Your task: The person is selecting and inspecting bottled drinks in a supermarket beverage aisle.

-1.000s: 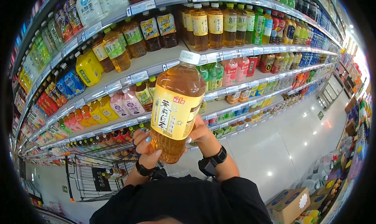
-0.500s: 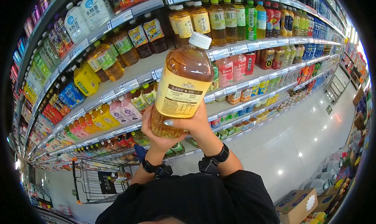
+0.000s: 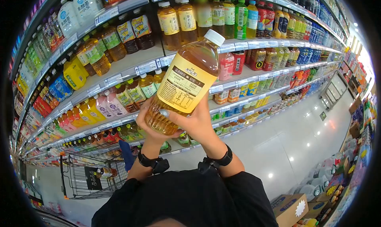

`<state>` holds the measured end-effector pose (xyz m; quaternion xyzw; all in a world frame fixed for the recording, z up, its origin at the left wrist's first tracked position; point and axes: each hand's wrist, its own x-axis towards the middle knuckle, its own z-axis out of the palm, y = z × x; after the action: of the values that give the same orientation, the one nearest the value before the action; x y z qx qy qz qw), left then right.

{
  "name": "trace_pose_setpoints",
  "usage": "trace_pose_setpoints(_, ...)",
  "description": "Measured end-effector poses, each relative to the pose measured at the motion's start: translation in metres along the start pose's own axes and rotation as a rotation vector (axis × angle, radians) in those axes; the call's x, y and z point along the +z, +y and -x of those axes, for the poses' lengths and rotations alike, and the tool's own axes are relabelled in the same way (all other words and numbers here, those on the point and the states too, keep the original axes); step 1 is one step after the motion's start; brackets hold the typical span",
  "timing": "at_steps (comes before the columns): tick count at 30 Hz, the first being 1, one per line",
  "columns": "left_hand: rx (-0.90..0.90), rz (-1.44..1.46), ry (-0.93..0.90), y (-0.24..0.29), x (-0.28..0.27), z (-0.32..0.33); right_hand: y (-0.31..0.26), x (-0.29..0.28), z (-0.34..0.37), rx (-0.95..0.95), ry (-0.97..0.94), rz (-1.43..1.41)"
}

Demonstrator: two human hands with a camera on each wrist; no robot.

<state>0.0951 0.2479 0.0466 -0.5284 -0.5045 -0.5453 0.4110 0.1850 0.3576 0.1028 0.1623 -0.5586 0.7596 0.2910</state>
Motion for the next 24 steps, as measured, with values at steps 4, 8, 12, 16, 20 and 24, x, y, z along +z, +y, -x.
trace_pose_setpoints(4,-0.010,-0.122,0.025,0.014,0.025,0.004,-0.005,-0.013,0.001,-0.057,0.046,0.058)
trace_pose_setpoints(8,-0.098,-0.082,-0.006,0.023,0.035,0.010,-0.013,-0.023,0.006,-0.058,0.086,0.084)
trace_pose_setpoints(12,-0.332,0.103,0.013,0.028,0.046,0.016,-0.023,-0.036,0.012,-0.172,0.029,0.265)
trace_pose_setpoints(16,-0.458,0.393,0.164,0.015,0.059,0.016,-0.021,-0.054,0.011,-0.194,-0.070,0.129)
trace_pose_setpoints(20,-0.579,0.661,0.204,0.015,0.066,-0.005,-0.017,-0.065,0.006,-0.239,0.022,0.091)
trace_pose_setpoints(24,-1.032,1.147,0.143,0.033,0.075,-0.019,-0.018,-0.064,0.007,-0.347,0.152,0.416)
